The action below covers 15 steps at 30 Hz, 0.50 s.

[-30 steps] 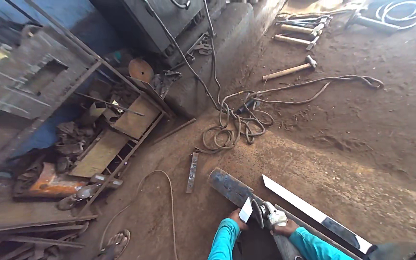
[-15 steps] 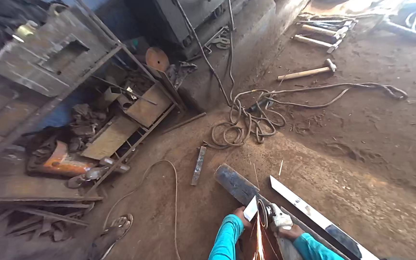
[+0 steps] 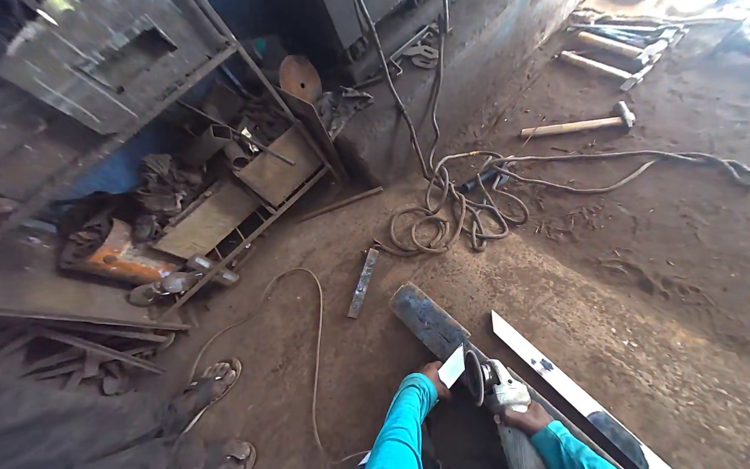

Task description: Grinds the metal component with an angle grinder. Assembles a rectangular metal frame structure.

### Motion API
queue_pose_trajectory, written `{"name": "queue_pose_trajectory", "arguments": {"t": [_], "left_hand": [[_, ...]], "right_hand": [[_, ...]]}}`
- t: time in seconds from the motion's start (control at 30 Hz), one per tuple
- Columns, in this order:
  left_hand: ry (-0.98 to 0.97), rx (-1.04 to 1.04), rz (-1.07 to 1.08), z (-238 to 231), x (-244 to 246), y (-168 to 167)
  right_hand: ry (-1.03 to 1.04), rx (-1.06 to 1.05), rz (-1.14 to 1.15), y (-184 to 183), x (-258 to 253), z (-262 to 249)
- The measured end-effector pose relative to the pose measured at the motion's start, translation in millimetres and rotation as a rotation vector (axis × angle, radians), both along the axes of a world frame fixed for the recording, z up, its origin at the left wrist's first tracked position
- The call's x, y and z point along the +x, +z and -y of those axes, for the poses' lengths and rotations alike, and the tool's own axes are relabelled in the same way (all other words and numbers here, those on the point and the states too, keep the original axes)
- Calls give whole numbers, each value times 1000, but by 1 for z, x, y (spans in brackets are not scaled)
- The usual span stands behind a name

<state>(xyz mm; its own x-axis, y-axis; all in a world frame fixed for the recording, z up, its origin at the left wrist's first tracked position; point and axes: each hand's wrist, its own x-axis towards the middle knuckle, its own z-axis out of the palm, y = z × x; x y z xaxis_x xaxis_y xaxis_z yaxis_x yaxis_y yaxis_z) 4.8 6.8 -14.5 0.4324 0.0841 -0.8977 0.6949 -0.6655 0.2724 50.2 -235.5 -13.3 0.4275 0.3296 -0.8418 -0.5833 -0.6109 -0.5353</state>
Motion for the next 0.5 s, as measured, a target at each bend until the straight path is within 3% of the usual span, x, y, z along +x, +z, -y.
{"name": "queue_pose_trajectory", "arguments": {"t": [0.23,0.5], "left_hand": [[29,7,-3,3,0,3],[87,24,15,3,-1,-2]], "right_hand": [[-80,104,-7,15,7,4],[-250,23,170,23,42,8]]}}
